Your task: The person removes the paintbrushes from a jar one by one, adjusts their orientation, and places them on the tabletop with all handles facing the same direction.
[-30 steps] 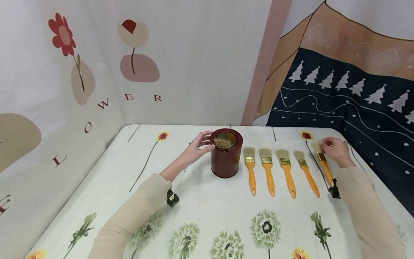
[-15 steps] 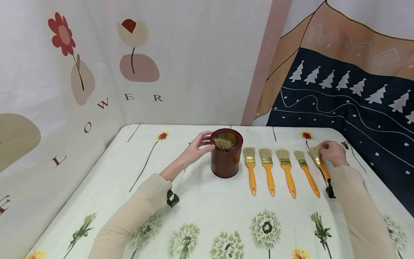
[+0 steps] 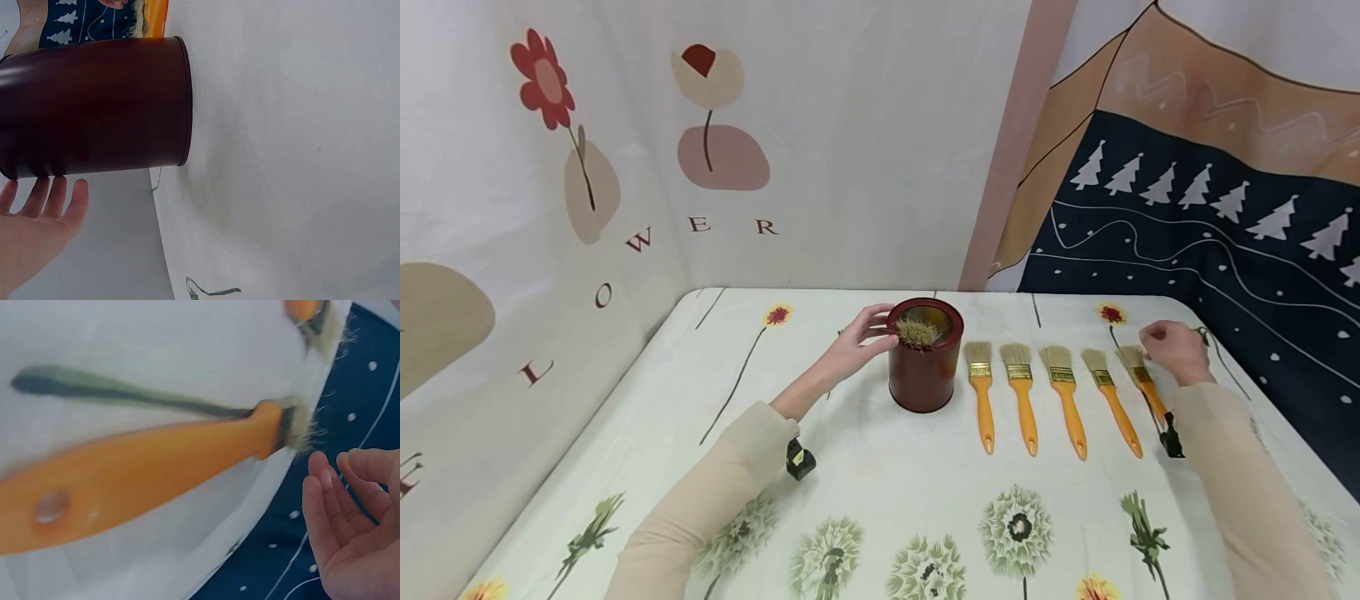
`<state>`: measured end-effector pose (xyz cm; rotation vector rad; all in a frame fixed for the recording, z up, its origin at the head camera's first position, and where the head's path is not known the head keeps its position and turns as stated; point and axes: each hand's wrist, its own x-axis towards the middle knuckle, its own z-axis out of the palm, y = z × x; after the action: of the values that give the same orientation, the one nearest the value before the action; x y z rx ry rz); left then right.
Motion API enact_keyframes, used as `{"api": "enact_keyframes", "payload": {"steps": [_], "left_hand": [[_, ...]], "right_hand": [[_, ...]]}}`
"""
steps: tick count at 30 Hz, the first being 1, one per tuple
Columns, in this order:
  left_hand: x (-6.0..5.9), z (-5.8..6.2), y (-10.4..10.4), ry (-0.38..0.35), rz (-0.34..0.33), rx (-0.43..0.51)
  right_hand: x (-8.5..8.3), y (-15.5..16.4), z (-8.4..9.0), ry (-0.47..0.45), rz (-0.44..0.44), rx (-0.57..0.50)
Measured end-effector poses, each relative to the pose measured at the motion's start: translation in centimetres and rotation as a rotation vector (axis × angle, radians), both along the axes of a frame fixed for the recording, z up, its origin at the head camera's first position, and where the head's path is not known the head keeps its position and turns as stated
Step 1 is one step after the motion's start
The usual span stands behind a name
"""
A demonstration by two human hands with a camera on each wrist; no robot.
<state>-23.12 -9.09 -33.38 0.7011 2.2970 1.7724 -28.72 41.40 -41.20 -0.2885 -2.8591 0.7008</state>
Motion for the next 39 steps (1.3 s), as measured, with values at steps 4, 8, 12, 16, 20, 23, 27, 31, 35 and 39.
{"api": "enact_keyframes", "payload": {"steps": [4,8,12,16,20,23,27,31,35,39], "left_hand": [[0.0,0.0,0.0,0.002,0.001,0.0],[0.1,0.0,0.0,0.004,0.0,0.002],[0.0,-0.1,0.0,-0.001,0.0,0.002],[0.0,-0.1,0.0,-0.003,-0.002,0.007],[0.0,0.0,0.0,-0.003,-0.001,0.007],[0.1,0.1,0.0,-0.002,0.001,0.004],[0.1,0.1,0.0,0.001,0.001,0.002],[0.0,0.1,0.0,0.0,0.0,0.002],[0.0,0.0,0.0,0.0,-0.001,0.002],[0.0,-0.1,0.0,0.0,-0.001,-0.001]], "right_hand": [[-1.9,0.8,-1.7,0.104,0.056,-0.016],[-2.9,-0.1,-2.3,0.179,0.095,-0.032],[-3.6,-1.3,-2.9,0.191,0.127,-0.05],[-3.9,-2.6,-3.0,0.196,0.18,-0.086],[-4.0,-4.3,-2.7,0.2,0.234,-0.095],[-4.1,-5.6,-2.6,0.196,0.263,-0.107],[-4.2,-7.2,-2.8,0.19,0.297,-0.127],[-2.2,-10.2,-0.6,0.154,0.374,-0.185],[2.4,-14.9,4.8,0.104,0.464,-0.245],[5.0,-17.7,7.4,0.104,0.524,-0.247]]}}
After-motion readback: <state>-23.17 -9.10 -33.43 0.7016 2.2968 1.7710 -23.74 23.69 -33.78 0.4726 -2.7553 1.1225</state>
